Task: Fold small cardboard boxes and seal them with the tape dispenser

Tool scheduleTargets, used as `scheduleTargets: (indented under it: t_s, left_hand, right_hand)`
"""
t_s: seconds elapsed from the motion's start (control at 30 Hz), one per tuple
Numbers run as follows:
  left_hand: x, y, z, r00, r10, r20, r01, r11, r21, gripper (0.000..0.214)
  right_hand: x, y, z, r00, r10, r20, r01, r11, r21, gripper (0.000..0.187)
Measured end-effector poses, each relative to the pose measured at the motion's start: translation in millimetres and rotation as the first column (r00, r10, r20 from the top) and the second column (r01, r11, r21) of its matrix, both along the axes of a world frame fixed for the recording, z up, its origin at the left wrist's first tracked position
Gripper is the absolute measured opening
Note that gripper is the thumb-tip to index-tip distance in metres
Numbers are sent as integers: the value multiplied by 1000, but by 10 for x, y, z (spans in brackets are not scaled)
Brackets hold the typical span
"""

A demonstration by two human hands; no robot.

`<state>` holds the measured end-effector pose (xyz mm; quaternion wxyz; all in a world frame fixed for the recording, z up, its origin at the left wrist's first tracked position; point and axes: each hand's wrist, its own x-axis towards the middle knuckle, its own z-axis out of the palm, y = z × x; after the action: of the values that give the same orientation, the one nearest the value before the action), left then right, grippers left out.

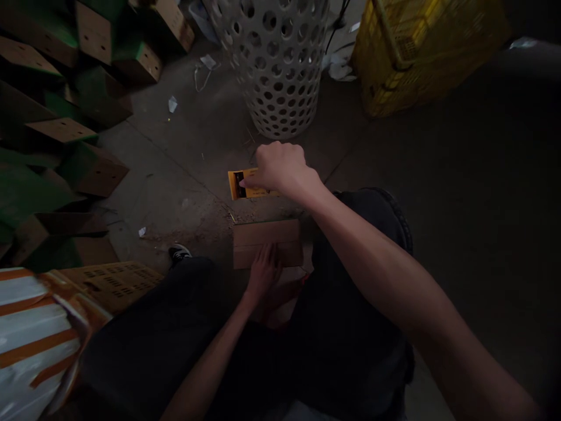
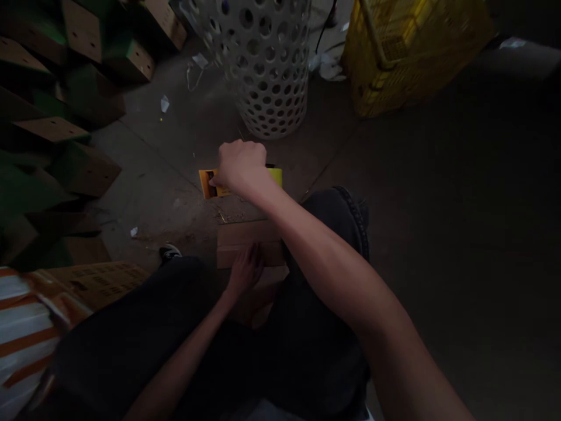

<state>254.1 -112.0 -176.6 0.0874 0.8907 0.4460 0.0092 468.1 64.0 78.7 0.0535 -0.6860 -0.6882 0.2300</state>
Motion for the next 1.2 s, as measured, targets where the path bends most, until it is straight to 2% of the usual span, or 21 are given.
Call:
scheduleTargets:
  t_s: [0.1, 0.23, 0.47, 0.63, 0.77, 0.87, 1.03, 1.2]
  left_hand:
    - [132, -36, -27, 1000, 12, -6, -12, 1000, 5, 60]
    - [36, -16, 4, 998, 56, 5, -56, 998, 8, 59]
    - [-264, 98, 50, 959, 284, 12, -285, 957, 49, 57]
    - [-292, 121, 14, 899, 435, 52, -437, 898, 54, 60]
    - [-45, 39, -39, 927, 374, 41, -375, 926, 31, 66]
    - [250, -42, -65, 962, 271, 38, -270, 963, -12, 70]
    - [729, -113, -88, 986, 152, 75, -145, 985, -92, 86]
    - [981, -143, -119, 993, 102, 54, -96, 990, -105, 73]
  right_hand:
    - [-16, 5, -2, 1000, 4, -7, -4, 1000, -8, 64]
    - [-26, 17, -12, 1000, 10, -7, -10, 1000, -17, 65]
    - [-30, 29, -19, 1000, 7, 10, -6, 1000, -12, 66]
    - [-45, 47, -12, 1000, 16, 16, -16, 1000, -18, 66]
    - [-52, 57, -3, 1000, 14, 3, -14, 1000, -26, 65]
    - [-58, 58, -8, 1000, 13, -7, -13, 999, -31, 65]
    - [-72, 57, -21, 1000, 24, 8, -24, 999, -32, 65]
    - [-86, 59, -5, 999, 31, 41, -30, 999, -32, 64]
